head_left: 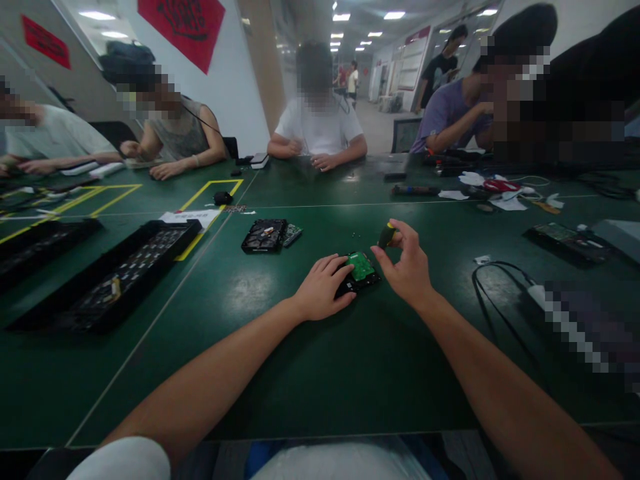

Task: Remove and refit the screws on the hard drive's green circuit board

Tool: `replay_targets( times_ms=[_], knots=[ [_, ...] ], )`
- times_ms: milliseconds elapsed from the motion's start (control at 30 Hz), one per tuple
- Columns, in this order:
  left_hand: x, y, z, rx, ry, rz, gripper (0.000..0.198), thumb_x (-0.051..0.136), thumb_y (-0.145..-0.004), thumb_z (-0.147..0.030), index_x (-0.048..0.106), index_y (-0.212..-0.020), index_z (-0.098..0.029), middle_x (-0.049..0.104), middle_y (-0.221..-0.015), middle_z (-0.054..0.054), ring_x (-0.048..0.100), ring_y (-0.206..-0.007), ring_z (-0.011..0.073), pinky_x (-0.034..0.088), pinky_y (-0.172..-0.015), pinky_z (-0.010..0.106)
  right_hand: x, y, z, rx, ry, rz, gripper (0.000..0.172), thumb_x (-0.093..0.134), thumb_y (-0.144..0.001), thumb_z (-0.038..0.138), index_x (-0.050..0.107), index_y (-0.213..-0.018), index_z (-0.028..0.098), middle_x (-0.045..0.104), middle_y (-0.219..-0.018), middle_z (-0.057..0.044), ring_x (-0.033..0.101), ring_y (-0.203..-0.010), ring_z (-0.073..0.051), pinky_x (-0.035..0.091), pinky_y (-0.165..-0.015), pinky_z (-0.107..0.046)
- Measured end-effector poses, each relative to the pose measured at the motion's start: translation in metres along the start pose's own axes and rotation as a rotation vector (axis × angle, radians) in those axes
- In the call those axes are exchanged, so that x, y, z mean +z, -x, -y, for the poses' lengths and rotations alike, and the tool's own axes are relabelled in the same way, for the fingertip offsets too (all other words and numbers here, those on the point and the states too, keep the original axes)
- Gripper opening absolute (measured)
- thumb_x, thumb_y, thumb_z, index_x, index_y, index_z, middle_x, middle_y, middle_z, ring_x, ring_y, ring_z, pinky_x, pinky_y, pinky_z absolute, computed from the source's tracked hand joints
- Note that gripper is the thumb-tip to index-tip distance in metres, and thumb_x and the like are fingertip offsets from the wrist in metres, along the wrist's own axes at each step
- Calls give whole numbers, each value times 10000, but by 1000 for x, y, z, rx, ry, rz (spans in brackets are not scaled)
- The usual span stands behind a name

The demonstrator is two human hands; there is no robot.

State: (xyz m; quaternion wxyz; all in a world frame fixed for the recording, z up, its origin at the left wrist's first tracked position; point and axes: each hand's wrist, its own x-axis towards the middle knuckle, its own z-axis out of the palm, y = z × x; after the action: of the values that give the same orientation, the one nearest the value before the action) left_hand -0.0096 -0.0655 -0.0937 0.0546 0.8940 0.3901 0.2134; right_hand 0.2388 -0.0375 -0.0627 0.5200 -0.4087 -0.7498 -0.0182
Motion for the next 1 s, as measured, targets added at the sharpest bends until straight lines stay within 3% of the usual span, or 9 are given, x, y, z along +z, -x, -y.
replay_targets(
  times_ms=[233, 533, 800, 1000],
  knots=[
    [-1, 0, -1, 5, -11, 4, 686, 666, -970, -520, 527, -1547, -176, 488, -1614, 178, 396, -1546, 403, 342, -1286, 612, 1, 2, 0, 16, -15, 42, 699, 601, -1046, 367, 281, -1668, 353, 605, -1515, -122, 752, -1034, -276, 648, -966, -537],
    [-1, 0, -1, 0, -2, 4, 694, 674, -964, -514, 517, -1558, -191, 476, -1628, 168, 382, -1556, 405, 336, -1286, 623, -2, -1, 4, -1, 52, 18, 648, 640, -1027, 440, 389, -1614, 334, 686, -1338, -103, 728, -1002, -279, 634, -966, -526],
    [0, 0, 0, 1, -15, 3, 706, 672, -966, -521, 515, -1561, -175, 488, -1615, 179, 396, -1545, 408, 346, -1281, 617, -2, -1, 1, 1, 55, -30, 649, 677, -1003, 383, 400, -1585, 308, 670, -1367, -106, 732, -955, -259, 653, -902, -491],
    [1, 0, 0, 11, -23, -4, 686, 667, -970, -515, 535, -1539, -156, 499, -1602, 188, 408, -1535, 409, 352, -1282, 602, 2, 2, -1, 3, -8, 25, 689, 591, -1046, 342, 287, -1664, 321, 548, -1580, -135, 738, -1123, -285, 634, -1000, -512]
  ],
)
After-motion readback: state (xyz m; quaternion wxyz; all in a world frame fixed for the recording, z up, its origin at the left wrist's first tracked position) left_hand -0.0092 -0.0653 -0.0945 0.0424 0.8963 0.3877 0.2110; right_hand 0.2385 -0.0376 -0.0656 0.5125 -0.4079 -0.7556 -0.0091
